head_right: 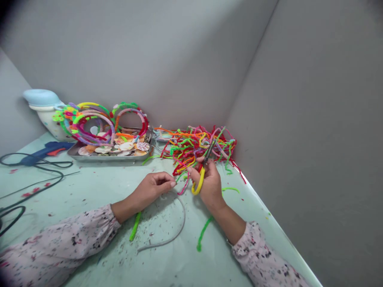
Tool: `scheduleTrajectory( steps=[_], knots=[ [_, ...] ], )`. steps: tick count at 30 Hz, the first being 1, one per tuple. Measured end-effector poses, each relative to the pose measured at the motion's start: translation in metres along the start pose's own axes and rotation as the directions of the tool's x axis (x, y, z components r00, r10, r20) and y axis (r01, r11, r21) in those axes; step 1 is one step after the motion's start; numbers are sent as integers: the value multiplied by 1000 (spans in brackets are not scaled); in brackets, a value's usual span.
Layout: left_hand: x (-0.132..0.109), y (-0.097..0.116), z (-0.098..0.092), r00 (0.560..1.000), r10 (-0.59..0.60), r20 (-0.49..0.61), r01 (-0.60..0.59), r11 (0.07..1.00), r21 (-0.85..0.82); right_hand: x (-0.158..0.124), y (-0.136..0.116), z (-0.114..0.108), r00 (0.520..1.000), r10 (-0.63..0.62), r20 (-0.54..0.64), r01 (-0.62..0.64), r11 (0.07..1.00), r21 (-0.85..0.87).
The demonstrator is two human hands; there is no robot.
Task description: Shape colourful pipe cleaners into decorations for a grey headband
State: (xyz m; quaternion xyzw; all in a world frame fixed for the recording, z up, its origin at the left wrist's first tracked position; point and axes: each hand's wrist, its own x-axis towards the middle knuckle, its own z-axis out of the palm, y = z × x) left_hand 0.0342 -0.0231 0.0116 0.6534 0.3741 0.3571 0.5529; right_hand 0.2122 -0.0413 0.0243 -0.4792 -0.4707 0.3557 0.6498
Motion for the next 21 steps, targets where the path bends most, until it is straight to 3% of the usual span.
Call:
scheduleTrajectory(
  steps=[21],
  knots=[
    [3, -2, -4, 999, -33, 8, 32, 999, 29, 21, -1, -19, 977, -34, -210, 53, 995, 86]
  ],
)
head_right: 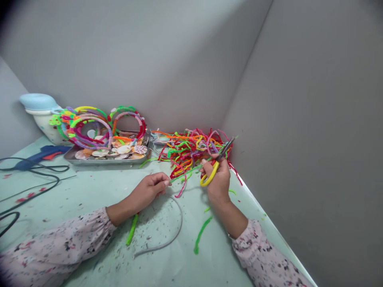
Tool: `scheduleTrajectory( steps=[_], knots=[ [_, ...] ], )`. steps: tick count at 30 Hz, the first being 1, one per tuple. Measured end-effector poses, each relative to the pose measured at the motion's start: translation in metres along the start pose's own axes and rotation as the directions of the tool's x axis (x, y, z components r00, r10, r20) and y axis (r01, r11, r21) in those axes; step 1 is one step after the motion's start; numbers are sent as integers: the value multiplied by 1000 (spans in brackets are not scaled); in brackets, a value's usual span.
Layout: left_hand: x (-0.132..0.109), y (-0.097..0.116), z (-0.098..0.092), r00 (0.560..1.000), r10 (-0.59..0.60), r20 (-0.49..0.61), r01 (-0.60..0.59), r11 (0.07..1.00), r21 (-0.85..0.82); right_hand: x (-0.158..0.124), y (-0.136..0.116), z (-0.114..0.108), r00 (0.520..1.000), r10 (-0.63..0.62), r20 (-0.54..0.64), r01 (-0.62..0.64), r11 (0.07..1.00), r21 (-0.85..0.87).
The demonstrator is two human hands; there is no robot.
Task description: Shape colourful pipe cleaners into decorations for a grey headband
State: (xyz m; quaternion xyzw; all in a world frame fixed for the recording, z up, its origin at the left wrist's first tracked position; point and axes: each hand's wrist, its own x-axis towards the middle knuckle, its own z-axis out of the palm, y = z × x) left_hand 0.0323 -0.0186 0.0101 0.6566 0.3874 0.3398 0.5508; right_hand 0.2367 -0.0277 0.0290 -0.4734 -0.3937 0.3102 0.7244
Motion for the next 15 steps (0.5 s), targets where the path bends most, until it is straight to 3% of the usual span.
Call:
scheduleTrajectory(
  steps=[9, 15],
  knots=[
    [1, -2, -4, 1000, 25, -18, -24, 998, 51, 13, 1, -7, 995, -51, -82, 52, 998, 21],
    [-1, 2, -6, 999, -40, 33, 41, 998, -47, 24, 1, -14, 986, -77, -149, 84, 996, 38]
  ],
)
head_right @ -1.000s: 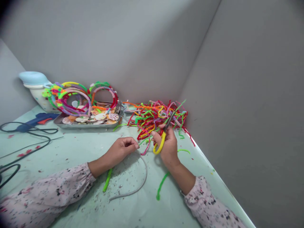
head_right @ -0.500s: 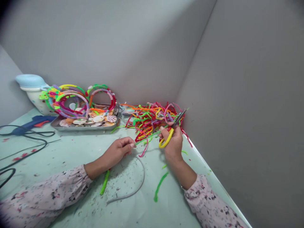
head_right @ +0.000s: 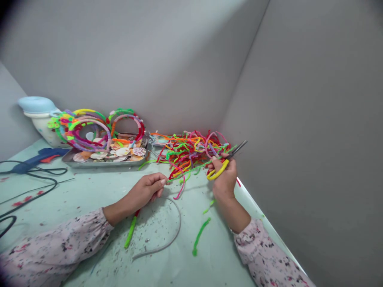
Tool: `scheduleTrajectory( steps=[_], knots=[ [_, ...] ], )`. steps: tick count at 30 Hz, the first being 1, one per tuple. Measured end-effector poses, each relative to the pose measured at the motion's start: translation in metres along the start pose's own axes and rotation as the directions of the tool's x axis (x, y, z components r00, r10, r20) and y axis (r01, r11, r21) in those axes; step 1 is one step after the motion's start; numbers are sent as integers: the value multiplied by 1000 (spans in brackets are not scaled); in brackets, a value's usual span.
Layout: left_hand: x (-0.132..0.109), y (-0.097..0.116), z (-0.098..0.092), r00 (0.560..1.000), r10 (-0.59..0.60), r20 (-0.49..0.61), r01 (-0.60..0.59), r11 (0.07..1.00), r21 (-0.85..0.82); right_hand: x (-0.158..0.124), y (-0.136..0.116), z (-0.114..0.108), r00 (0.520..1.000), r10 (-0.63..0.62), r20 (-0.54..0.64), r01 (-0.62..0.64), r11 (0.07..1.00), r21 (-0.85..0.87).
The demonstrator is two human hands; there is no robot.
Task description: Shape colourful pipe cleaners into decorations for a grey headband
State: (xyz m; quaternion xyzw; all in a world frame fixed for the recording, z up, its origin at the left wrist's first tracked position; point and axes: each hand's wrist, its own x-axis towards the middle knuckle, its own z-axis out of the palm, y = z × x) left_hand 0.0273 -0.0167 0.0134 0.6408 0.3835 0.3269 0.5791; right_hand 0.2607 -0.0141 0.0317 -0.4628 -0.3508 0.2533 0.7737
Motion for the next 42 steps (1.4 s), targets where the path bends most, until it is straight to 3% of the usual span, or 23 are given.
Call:
scheduleTrajectory(
  steps=[8, 20, 25, 30, 33, 37, 42],
  knots=[
    [2, 7, -7, 998, -50, 47, 59, 976, -211, 19, -4, -13, 996, -65, -53, 67, 997, 41],
    [1, 5, -11, 997, -57, 54, 68, 967, -245, 31, -1, -22, 994, -52, -101, 57, 997, 47],
    [1, 2, -12, 991, -72, 117, 95, 973, -210, 9, -8, -8, 990, 114, 79, -118, 992, 53],
    [-1, 4, -9, 965, -31, 260, 94, 967, -236, -25, -18, 9, 902, 294, 316, -327, 944, 53],
    [-4, 8, -5, 939, -20, 343, 121, 954, -276, -46, -18, 18, 860, 348, 373, -381, 924, 15],
    [-6, 11, 4, 959, 1, 284, 87, 951, -296, -70, -12, 27, 789, 435, 434, -452, 889, -69],
    [-5, 10, 11, 984, -47, 172, 94, 955, -281, -82, -5, 33, 772, 429, 469, -442, 893, -90]
  ],
)
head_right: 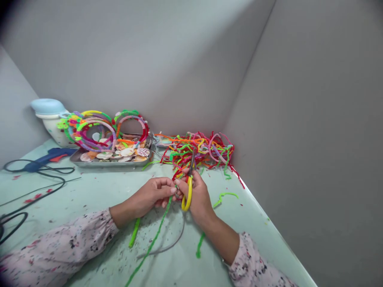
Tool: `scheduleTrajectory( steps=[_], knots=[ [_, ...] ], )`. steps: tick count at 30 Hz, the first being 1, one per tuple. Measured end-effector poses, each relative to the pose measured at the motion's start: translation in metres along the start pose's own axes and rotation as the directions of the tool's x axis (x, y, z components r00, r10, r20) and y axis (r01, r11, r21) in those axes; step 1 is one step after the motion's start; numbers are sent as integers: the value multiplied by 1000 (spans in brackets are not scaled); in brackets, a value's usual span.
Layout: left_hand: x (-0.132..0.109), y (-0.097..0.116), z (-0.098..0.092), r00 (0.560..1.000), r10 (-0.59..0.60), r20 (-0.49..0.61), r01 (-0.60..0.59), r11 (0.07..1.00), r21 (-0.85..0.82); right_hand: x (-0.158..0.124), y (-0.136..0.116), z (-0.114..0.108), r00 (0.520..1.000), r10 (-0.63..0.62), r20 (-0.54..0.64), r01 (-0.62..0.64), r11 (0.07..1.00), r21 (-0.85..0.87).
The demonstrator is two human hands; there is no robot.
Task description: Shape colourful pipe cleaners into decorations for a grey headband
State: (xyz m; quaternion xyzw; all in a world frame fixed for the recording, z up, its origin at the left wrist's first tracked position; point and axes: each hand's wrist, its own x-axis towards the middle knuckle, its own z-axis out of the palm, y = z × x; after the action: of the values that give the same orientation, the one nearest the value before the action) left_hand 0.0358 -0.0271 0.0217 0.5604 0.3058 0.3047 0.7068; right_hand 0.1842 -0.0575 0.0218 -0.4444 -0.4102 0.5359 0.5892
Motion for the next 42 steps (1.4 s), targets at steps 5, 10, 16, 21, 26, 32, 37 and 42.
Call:
scheduleTrajectory(
  steps=[5, 10, 16, 21, 26, 32, 37, 42],
  knots=[
    [1, 1, 0, 997, -39, -64, 39, 999, -1, 3, 1, -4, 997, -51, -57, 49, 998, -51],
    [1, 0, -1, 995, -40, -93, 42, 999, 22, 6, 3, -11, 993, -68, -102, 60, 995, -74],
    [-2, 1, 1, 996, 18, -83, -9, 994, 107, 6, 3, -9, 991, -84, -106, 77, 995, -68],
    [-3, 4, 2, 996, 34, -83, -26, 995, 96, 3, 1, -5, 993, -95, -66, 91, 994, -58],
    [-1, -1, 0, 996, 39, -84, -32, 996, 86, 3, 1, -7, 989, -112, -102, 103, 991, -88],
    [0, -3, 0, 995, 24, -97, -14, 994, 109, 6, 3, -10, 980, -135, -144, 122, 988, -94],
    [1, -1, 1, 991, -1, -135, 16, 994, 108, 8, 4, -12, 977, -144, -159, 132, 988, -84],
    [0, 1, 3, 989, -3, -148, 14, 997, 73, 8, 4, -12, 976, -143, -163, 131, 988, -81]
  ],
)
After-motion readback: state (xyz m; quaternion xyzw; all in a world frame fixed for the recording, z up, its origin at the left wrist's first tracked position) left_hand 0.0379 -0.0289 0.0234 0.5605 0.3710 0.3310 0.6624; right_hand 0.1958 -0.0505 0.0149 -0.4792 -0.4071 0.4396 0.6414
